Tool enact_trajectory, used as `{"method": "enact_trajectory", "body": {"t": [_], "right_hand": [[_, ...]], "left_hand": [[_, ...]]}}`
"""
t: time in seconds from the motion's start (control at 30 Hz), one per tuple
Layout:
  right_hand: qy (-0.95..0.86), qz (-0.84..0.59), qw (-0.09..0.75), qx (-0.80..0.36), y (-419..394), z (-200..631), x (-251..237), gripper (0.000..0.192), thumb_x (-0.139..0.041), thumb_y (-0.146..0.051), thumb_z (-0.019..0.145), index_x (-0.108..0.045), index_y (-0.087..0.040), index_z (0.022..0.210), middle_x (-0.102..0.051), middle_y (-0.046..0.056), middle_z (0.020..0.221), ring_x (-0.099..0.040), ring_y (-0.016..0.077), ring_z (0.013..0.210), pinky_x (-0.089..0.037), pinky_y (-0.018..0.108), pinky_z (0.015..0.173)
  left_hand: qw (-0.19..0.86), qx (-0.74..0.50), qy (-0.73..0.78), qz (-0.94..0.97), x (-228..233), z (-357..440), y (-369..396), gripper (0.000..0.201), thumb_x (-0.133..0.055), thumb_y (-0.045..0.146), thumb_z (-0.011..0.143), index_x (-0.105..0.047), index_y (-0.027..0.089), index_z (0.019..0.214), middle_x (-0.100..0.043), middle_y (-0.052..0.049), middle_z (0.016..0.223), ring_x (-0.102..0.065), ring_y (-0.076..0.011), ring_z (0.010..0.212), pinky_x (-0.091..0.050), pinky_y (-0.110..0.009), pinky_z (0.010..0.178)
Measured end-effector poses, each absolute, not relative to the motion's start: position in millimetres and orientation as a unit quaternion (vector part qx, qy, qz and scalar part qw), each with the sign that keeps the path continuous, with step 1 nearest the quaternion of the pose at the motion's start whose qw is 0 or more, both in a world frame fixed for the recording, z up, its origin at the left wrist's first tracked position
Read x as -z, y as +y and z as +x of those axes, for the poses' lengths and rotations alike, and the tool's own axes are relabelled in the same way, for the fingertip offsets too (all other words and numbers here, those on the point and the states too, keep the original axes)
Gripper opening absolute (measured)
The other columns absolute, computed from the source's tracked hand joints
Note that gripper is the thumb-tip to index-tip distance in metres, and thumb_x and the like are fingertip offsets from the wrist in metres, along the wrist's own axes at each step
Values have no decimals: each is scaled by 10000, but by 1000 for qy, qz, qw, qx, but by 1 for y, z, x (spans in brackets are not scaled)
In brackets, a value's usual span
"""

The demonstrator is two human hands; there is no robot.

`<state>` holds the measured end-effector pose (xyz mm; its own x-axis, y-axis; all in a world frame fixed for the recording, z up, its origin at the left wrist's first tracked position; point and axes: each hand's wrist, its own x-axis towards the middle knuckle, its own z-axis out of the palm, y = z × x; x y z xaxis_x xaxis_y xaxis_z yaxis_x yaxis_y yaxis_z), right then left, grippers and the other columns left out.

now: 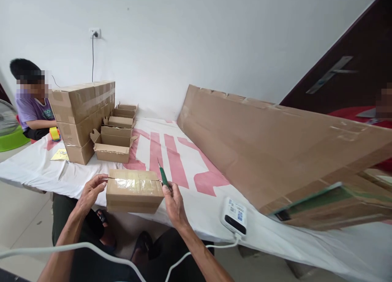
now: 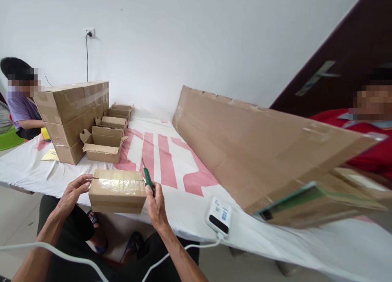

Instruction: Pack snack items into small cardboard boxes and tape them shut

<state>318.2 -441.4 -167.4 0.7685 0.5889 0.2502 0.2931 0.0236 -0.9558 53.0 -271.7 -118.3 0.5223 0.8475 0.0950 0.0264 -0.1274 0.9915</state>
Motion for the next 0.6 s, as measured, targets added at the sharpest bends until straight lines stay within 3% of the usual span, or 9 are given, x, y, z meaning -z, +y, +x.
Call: {"method": "enact_trajectory", "body": {"t": [0.4, 0.6], "right_hand": [[-338, -694, 629, -88, -443, 317, 179, 498, -503, -688, 960, -627, -229, 1108, -758, 102, 1067, -652, 295, 1001, -513, 413, 874], [-330, -690, 637, -97, -445, 315, 179, 509, -518, -682, 948, -628, -216, 1123, -752, 106, 1052, -651, 301, 1005, -516, 427, 883]], "left_hand": [[594, -347, 315, 654, 109, 54, -273, 436, -843, 471, 737, -757, 189, 1060, -818, -103, 1045, -743, -314, 1036, -547, -412, 935], [588, -330, 308, 672, 107, 54, -272, 443, -793, 411, 749, -772, 189, 1132, -810, -101, 1067, -721, -304, 1058, -525, -389, 925]]}}
